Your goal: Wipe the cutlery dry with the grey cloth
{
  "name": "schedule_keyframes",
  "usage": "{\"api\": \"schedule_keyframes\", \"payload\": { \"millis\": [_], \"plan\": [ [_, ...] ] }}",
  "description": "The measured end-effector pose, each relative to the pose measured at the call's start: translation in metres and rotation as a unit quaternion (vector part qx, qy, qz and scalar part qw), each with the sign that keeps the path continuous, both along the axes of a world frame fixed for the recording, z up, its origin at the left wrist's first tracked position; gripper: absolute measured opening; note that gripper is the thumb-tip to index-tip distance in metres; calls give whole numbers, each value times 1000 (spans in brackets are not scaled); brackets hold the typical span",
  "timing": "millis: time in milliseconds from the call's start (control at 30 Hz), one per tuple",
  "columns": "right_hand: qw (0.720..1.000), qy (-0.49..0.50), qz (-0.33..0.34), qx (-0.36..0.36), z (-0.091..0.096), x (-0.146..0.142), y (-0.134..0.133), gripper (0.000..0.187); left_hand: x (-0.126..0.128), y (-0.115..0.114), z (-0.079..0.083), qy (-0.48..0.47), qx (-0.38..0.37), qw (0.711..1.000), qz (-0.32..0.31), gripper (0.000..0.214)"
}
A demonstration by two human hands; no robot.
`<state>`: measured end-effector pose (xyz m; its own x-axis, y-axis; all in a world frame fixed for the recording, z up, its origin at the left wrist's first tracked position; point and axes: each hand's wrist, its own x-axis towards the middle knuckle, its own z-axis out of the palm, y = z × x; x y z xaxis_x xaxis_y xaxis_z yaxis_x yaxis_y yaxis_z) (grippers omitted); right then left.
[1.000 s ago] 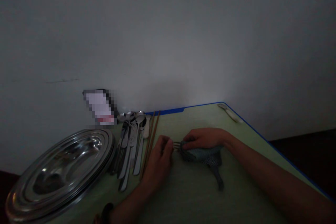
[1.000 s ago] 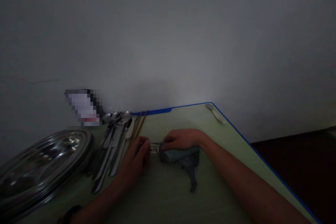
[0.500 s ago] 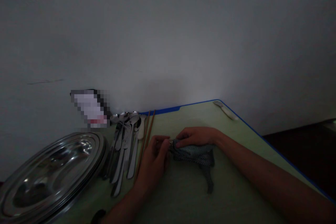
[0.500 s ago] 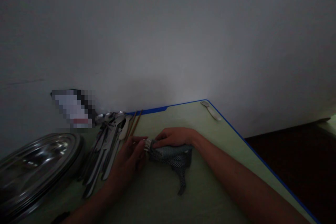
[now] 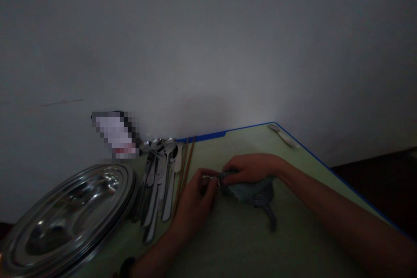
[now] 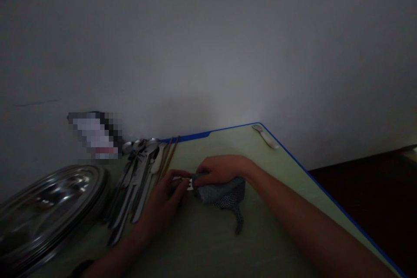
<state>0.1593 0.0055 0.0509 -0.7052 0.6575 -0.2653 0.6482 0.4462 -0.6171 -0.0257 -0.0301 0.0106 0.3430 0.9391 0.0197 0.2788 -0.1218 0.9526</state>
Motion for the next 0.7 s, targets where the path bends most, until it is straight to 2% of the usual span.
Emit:
{"api": "schedule_keyframes", "payload": {
  "millis": [167,333,400,500,600,700],
  "plan": [
    [1000,-2,-7,-25,23,20,0,44,-1,1,1,-54,15,996,73,16],
    [995,26,-45,-83,41,49,0,46,2,0,3,-150,7,984,96,19],
    [994,35,-64,-81,42,51,0,46,3,-1,4,-195,2,976,94,21],
    [994,56,-92,-30,38,43,1,47,6,-1,5,-251,-14,963,92,27],
    [994,81,-73,9,30,28,4,43,7,-1,4,-234,-39,967,93,32],
    [995,95,-41,14,25,16,6,40,7,-2,1,-211,-65,972,84,29]
  ]
}}
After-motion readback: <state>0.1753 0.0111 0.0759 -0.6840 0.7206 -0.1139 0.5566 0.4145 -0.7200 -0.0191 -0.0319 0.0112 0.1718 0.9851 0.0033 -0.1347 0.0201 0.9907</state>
